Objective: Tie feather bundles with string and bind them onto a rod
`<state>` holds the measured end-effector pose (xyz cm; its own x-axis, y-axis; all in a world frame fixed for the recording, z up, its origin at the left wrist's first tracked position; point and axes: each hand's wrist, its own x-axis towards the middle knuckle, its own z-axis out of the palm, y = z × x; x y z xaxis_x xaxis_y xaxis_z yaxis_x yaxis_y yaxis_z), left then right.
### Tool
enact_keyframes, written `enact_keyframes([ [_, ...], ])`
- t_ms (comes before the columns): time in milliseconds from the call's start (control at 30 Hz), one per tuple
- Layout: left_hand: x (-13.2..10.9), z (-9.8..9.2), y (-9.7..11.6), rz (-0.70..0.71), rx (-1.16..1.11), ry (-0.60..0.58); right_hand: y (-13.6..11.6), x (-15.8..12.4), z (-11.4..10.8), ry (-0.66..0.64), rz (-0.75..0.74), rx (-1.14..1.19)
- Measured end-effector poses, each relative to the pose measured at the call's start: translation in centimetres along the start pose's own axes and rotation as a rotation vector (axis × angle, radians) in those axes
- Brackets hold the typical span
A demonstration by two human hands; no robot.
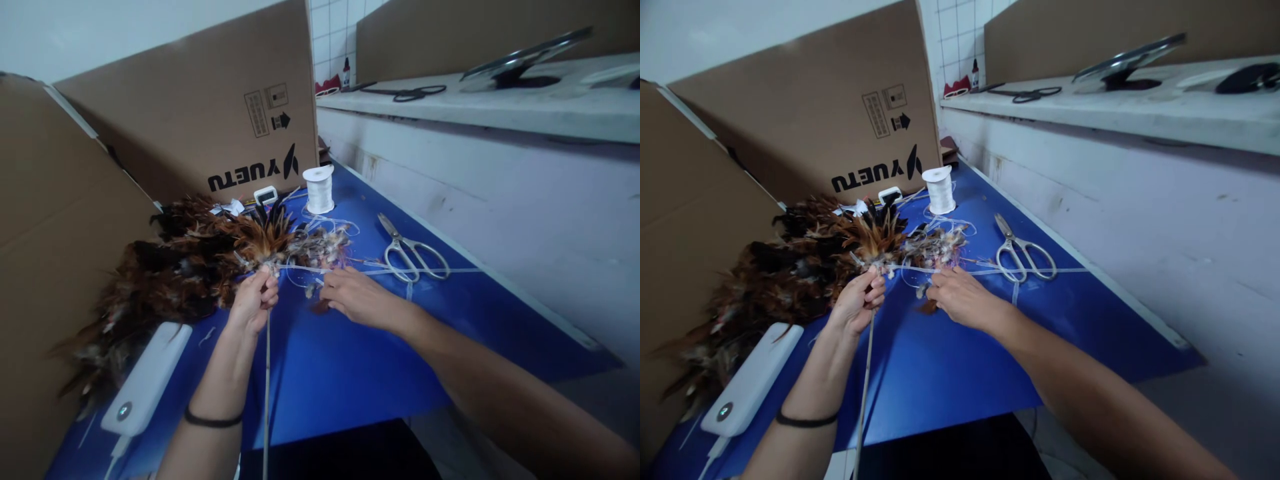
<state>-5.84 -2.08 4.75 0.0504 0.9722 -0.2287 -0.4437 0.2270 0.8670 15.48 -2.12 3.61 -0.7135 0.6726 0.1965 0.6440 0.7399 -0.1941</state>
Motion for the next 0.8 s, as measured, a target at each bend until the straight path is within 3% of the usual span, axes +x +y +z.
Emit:
enact_keyframes([
  [100, 0.0, 0.1, -0.2, -0.01, 0.005, 0.001, -0.2, 0.2, -0.2, -0.009, -0.025, 0.172],
  [200, 0.0, 0.1, -0.5, -0.02, 0.004, -0.023, -0.6, 0.4, -0.6, 0.032, -0.036, 0.563],
  [333, -0.1, 0.3, -1.0, -0.022, 0.058, -0.049, -1.8, 1.2, -0.3, 0.139, 0.191, 1.15],
  [433, -0.1, 0.5, -1.3, -0.04, 0.105, -0.07, -2.8, 2.2, -0.1, 0.298, 0.304, 1.402],
  [600, 0.0, 0.6, -1.8, -0.029, 0.104, -0.076, -3.9, 3.9, -0.6, 0.471, 0.366, 1.512],
  [800, -0.2, 0.9, -2.0, -0.047, 0.11, -0.068, -3.7, 4.9, 0.5, 0.529, 0.431, 1.263],
])
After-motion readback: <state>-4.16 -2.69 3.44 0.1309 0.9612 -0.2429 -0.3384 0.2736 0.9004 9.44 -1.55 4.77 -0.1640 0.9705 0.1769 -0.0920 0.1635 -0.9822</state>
